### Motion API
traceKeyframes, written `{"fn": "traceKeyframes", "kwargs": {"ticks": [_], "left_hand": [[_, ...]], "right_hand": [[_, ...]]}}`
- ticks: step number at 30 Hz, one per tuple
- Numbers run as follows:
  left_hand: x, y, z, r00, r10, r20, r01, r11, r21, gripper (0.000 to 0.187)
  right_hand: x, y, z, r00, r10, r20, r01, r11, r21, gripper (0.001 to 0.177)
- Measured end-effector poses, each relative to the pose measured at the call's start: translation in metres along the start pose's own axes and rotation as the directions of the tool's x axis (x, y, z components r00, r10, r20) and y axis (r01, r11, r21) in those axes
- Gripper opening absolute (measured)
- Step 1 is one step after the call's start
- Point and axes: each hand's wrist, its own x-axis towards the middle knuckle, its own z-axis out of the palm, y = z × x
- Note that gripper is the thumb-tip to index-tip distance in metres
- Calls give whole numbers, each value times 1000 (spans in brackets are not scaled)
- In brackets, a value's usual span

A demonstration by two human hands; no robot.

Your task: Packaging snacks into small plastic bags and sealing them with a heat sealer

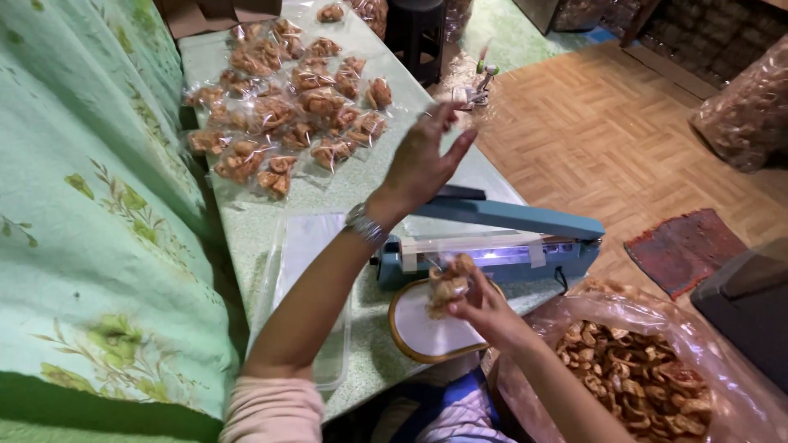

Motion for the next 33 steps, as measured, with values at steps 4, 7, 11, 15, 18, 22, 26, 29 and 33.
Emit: {"fn": "traceKeyframes", "kwargs": {"ticks": [4, 7, 11, 15, 18, 22, 26, 29, 33], "left_hand": [[-52, 64, -43, 980, 76, -183, -124, 955, -270, 59], [-108, 82, -40, 969, -169, -180, 71, 890, -450, 72], [-175, 95, 0, 911, -409, 46, 382, 798, -466, 100], [-196, 97, 33, 959, -261, 107, 245, 582, -776, 84], [-220, 88, 56, 981, -162, -107, 79, 836, -543, 56], [-217, 100, 46, 977, -145, -159, 41, 851, -524, 59], [-240, 80, 56, 987, -77, -141, 15, 918, -396, 62], [-189, 106, -14, 960, -241, -143, 172, 910, -377, 98], [-198, 53, -82, 912, -314, -266, 272, 945, -181, 80]], "right_hand": [[-20, 10, -25, 943, -279, 183, 288, 957, -25, 97], [-30, 2, -27, 910, -330, 250, 346, 938, -23, 99], [-51, -10, -9, 984, -134, 115, 159, 956, -247, 124], [-71, -17, 58, 860, -463, 213, 501, 846, -182, 79], [-82, -4, 68, 824, -566, 21, 515, 733, -445, 54], [-80, 26, 48, 732, -676, -78, 500, 612, -612, 64], [-80, 35, 37, 738, -675, -32, 506, 583, -636, 67], [-86, -34, 79, 975, -163, -149, 95, 920, -381, 75], [-53, -38, 42, 916, 360, 175, -218, 816, -535, 71]]}}
